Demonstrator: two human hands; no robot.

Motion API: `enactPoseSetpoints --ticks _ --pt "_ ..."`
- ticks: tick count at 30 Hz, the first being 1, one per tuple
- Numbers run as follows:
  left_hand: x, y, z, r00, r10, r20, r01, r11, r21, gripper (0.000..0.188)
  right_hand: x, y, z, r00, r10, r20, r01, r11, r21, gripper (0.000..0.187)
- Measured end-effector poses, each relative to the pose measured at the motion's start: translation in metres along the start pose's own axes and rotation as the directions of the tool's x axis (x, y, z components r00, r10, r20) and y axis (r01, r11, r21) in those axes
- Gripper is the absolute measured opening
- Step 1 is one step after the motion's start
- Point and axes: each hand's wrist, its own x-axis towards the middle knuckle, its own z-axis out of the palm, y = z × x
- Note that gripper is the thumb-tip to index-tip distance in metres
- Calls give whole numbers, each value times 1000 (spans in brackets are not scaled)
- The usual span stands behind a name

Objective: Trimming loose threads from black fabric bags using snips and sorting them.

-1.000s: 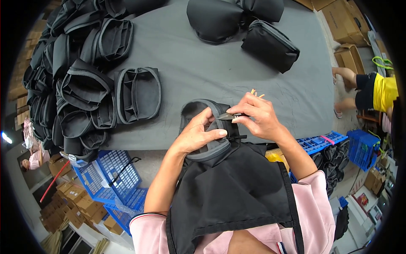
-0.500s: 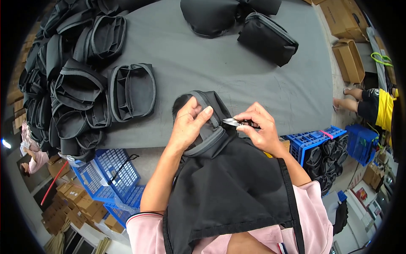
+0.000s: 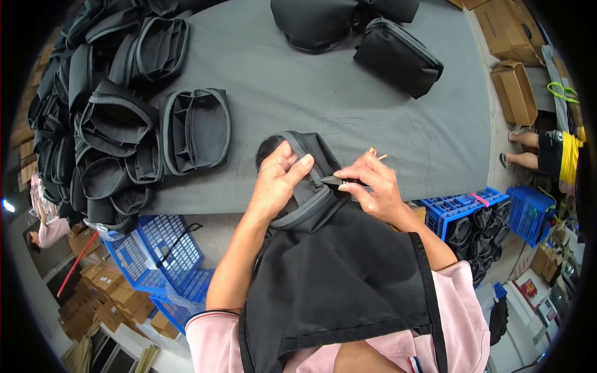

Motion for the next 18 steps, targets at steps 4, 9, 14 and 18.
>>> enactPoseSetpoints --ticks 4,9,14,18 --pt "3 -2 0 1000 -2 -29 1 1000 -25 17 2 -1 -3 996 -51 -70 48 998 -36 21" --pt "-19 30 0 1000 -3 -3 4 989 145 19 11 -30 -20 997 -68 -24 68 998 2 23" --pt "-14 18 -6 992 67 107 11 803 -596 27 1 -43 -40 971 -26 -239 77 976 206 29" --pt "7 -35 -22 908 -410 -89 195 601 -775 26 17 -24 -16 907 415 -65 -368 859 357 30"
